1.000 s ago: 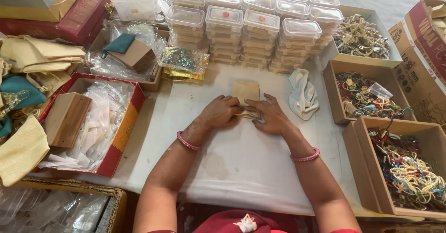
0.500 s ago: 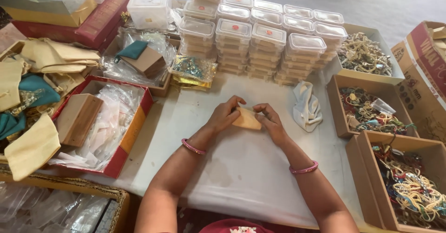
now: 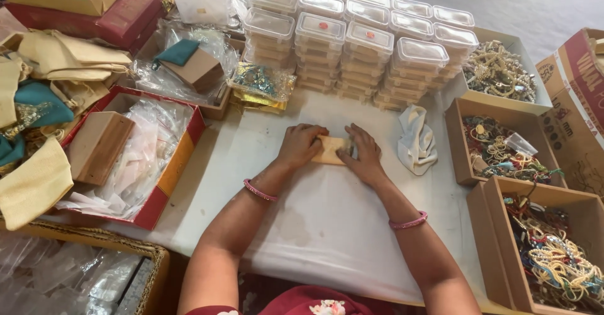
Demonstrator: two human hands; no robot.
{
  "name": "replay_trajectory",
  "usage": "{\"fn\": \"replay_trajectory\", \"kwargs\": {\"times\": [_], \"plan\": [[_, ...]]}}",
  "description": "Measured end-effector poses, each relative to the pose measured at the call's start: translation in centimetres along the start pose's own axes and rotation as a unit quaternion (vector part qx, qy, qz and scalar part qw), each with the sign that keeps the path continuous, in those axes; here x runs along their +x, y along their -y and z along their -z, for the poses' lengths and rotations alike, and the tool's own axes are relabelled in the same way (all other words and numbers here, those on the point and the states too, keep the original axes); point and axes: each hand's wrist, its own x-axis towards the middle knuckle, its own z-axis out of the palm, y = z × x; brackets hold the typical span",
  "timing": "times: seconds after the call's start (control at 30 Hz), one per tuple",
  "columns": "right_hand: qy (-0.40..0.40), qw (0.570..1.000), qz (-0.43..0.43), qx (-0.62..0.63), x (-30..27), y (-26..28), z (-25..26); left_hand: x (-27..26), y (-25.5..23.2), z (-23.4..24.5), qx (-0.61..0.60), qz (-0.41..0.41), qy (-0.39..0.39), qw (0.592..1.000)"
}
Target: The person wipes a gold chain with a white cloth on a table, folds it, and places it into a small plastic container. They then retrieve another chain from a box, wipe it with the cloth, and place it into a small cloth pouch.
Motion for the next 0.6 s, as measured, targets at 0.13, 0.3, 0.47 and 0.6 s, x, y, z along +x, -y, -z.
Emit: {"fn": "replay_trajectory", "kwargs": {"times": [0.13,0.3,0.47,0.6], "plan": [[0.029,0.995,0.048,-0.082,-1.7,-3.7,-3.0,-0.1,-1.9,0.9,0.064,-0.059,0.013,0.996],[0.032,0.848,-0.139,0.511,-3.1,-5.2,-4.5,-0.2,-4.6,2.5,-0.083,-0.012,0.092,0.992],[0.076,0.833,-0.205,0.508,-1.1,-0.6,0.0,-0.2,-3.6,1.4,-0.202,-0.009,0.085,0.976],[0.074,0.823,-0.244,0.507,-2.2,-2.7,-1.8,-0.2,-0.6,-0.7,-0.303,0.053,0.076,0.948]]}}
